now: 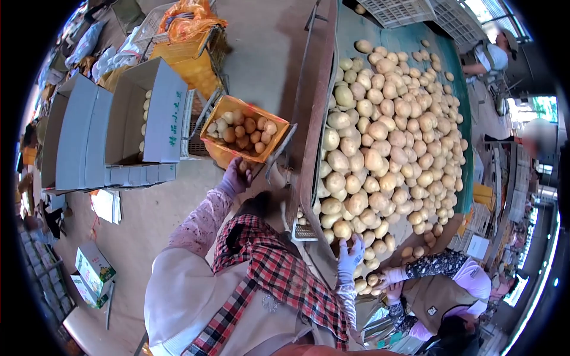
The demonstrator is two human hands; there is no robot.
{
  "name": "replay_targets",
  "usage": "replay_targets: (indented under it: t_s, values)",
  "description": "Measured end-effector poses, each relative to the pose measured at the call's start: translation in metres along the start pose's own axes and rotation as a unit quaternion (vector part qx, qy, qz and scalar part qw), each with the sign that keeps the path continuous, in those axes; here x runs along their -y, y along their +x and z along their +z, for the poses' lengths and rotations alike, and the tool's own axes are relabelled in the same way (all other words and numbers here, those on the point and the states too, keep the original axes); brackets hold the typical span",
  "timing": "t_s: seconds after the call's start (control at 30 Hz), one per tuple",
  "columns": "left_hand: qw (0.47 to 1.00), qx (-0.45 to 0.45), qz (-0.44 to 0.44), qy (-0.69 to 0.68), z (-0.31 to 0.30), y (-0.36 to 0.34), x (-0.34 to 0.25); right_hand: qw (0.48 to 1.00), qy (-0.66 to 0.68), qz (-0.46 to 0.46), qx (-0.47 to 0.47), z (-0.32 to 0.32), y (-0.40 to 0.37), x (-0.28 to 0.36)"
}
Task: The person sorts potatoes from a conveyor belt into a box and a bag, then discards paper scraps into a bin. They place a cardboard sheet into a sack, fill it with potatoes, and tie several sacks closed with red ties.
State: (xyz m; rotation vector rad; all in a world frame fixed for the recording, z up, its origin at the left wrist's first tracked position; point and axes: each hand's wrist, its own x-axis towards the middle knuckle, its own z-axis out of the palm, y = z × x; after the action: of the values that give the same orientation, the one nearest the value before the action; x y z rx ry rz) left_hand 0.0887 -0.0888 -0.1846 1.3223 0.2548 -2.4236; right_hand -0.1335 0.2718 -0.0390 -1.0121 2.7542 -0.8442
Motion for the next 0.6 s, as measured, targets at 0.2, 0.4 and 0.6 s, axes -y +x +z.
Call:
replay_targets:
  t_s: [0.2, 0.4, 0.6]
  values:
    - [0.985, -0.071, 0.13, -0.084, 0.011, 0.043, -0.043, 1.0, 0.022, -0.005, -0.012, 0.003, -0.001, -0.008]
    - [0.983, -0.059, 0.159, -0.072, 0.017, 0.058, -0.056, 1.0, 0.021, -0.005, -0.005, -0.002, 0.0, 0.001]
    - [0.899, 0.049, 0.319, 0.296, 0.034, -0.002, 0.041, 0.995, -0.035, -0.078, -0.053, -0.015, 0.015, -0.01]
